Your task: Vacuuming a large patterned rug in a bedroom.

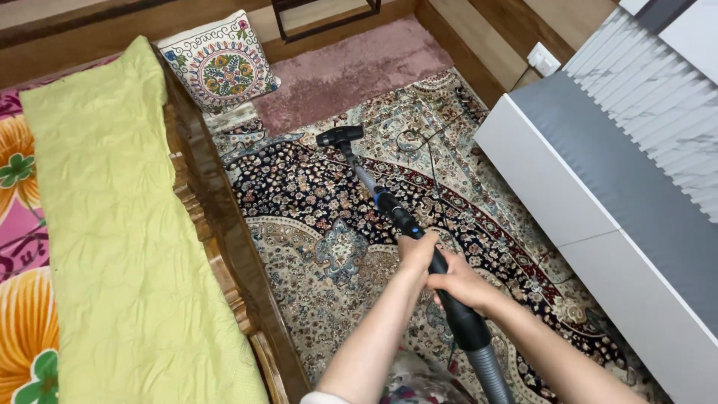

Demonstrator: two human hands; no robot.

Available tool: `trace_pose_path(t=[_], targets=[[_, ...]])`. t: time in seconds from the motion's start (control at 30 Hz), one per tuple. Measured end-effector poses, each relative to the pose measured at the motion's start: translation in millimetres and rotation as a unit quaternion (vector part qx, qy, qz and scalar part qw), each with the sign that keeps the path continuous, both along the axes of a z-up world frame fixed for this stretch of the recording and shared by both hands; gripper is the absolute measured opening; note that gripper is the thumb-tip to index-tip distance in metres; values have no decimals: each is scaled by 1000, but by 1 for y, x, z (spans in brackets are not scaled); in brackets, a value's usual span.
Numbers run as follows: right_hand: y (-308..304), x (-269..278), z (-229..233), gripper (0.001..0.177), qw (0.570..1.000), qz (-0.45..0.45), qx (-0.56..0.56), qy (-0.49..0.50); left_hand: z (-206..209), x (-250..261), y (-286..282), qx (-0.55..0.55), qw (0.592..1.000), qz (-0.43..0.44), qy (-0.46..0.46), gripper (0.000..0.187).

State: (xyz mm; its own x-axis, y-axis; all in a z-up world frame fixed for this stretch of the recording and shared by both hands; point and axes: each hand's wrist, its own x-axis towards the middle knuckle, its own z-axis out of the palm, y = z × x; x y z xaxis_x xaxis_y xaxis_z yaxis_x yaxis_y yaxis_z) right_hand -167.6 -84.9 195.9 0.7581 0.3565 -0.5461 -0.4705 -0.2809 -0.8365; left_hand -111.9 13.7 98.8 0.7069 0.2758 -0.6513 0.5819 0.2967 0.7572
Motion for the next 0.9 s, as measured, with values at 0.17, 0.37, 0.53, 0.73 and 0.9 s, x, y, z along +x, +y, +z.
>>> trace_pose_path(t=[0.17, 0.37, 0.53, 0.73, 0.9], targets=[[-8, -52, 15, 34, 999, -18, 28, 19, 17, -50, -12, 36, 999, -14, -10, 33], [-8, -121, 40, 31, 1000, -7, 17, -17, 61, -120, -10, -17, 1000, 1, -9, 34], [2, -137, 34, 32, 1000, 12, -7, -20, 48, -143, -2, -51, 998, 33, -23, 38], [34, -119, -16, 40, 999, -13, -50, -7, -30, -119, 26, -35, 998, 25, -46, 25], [42, -76, -57, 42, 995, -1, -85, -56, -53, -75, 41, -39, 996, 40, -74, 23]])
